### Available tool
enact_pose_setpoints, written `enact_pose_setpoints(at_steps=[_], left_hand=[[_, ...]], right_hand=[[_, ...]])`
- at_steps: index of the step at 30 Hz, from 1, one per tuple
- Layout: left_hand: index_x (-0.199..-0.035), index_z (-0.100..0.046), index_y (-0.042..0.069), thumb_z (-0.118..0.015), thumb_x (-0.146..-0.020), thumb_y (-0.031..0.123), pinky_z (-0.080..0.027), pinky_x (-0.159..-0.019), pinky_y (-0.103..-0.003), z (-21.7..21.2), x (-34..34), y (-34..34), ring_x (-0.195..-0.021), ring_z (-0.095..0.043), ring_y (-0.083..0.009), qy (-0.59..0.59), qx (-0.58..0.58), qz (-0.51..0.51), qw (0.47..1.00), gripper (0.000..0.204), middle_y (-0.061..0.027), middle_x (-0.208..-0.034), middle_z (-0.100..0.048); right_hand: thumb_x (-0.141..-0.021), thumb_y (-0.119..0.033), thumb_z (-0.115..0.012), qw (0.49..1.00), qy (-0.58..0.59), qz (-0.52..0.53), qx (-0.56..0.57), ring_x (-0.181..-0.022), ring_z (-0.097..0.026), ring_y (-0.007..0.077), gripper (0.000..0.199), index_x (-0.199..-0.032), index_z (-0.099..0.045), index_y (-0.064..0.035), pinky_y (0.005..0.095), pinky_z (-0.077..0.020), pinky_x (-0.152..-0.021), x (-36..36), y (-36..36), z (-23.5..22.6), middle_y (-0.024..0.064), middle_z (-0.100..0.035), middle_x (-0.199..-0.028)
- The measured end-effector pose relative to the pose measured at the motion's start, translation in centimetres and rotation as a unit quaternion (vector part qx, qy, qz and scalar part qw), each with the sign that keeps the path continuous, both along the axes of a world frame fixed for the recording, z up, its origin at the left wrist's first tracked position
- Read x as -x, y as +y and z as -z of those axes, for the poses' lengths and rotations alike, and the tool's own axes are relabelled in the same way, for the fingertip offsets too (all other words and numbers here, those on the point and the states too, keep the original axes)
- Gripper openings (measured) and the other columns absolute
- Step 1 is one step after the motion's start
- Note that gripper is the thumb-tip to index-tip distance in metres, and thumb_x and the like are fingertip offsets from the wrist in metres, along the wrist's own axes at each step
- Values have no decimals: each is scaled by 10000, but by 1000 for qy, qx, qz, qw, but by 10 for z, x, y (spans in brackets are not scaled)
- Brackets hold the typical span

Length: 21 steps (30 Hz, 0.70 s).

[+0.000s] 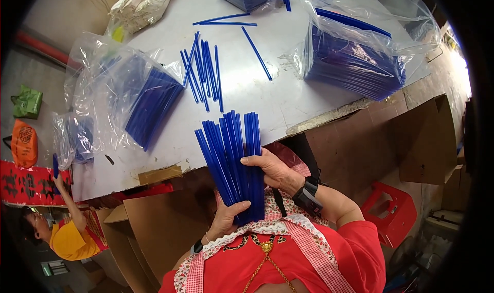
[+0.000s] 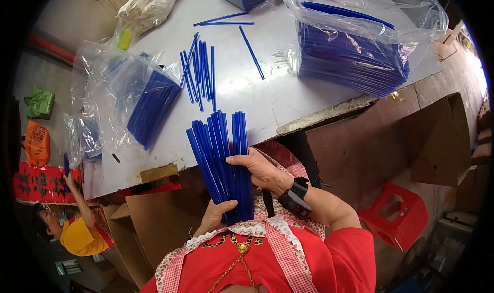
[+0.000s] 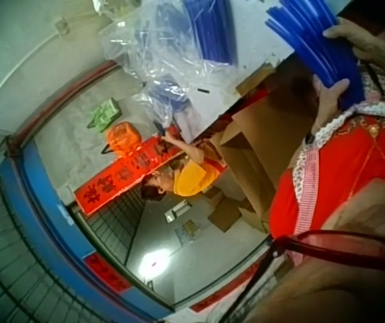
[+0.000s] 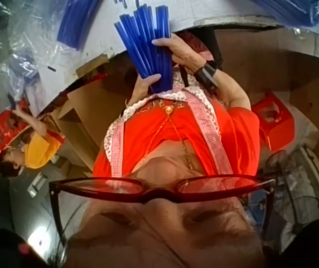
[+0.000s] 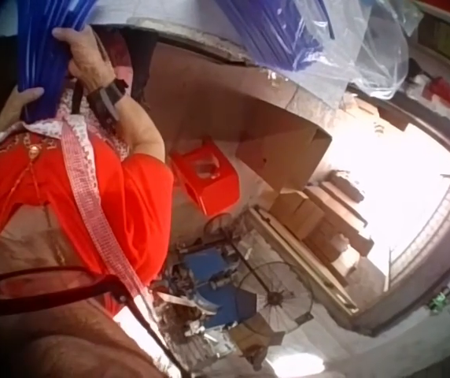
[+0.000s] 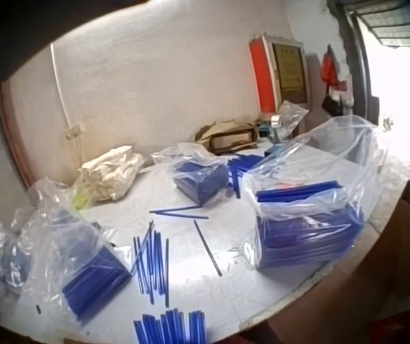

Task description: The person gathers blue plastic straws by hand, aligning them into a bundle by repeatedly adding individual straws from the table. Once the bundle is formed, they place it into a plastic bag.

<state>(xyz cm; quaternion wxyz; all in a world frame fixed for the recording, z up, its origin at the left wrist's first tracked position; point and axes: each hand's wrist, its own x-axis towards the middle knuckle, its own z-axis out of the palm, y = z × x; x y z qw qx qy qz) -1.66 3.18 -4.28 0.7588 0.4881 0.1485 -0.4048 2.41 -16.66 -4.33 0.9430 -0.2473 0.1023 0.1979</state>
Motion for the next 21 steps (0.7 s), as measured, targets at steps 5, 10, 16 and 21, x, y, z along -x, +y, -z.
enact_pose_setpoints(at_steps=[5,10,16,21], left_hand=[[-1332,-351,63,-734,-753,3,-529,-899,-375,0,0,1,-1043,-608,-212,-5,5,-4,1000,697,-112,-1172,-570],[-1336,-363,54,-718,-786,29,-511,-919,-365,-7,1,2,-1065,-595,-210,-18,-3,6,1000,655,-118,-1194,-564],[-1358,-369,37,-688,-838,76,-473,-957,-355,-19,0,3,-1099,-571,-205,-32,10,49,998,611,-121,-1225,-557],[-1360,-381,35,-680,-851,89,-462,-968,-357,-17,0,6,-1112,-561,-202,-36,11,38,999,593,-109,-1226,-564]], right_hand=[[-839,-118,-651,1000,-4,-1,-5,-1106,-590,228,498,-1302,-496,-18,417,-459,-1003,1,1,-1,135,-587,-1227],[-836,-213,-637,996,29,-5,-89,-1115,-586,256,513,-1291,-515,-10,451,-420,-1028,3,-2,5,149,-589,-1246],[-829,-246,-621,992,24,5,-126,-1117,-584,273,518,-1278,-531,-5,462,-411,-1024,5,-4,9,156,-608,-1223],[-820,-232,-625,991,33,24,-128,-1110,-589,261,526,-1294,-526,-28,449,-428,-1010,5,-5,9,148,-618,-1206]])
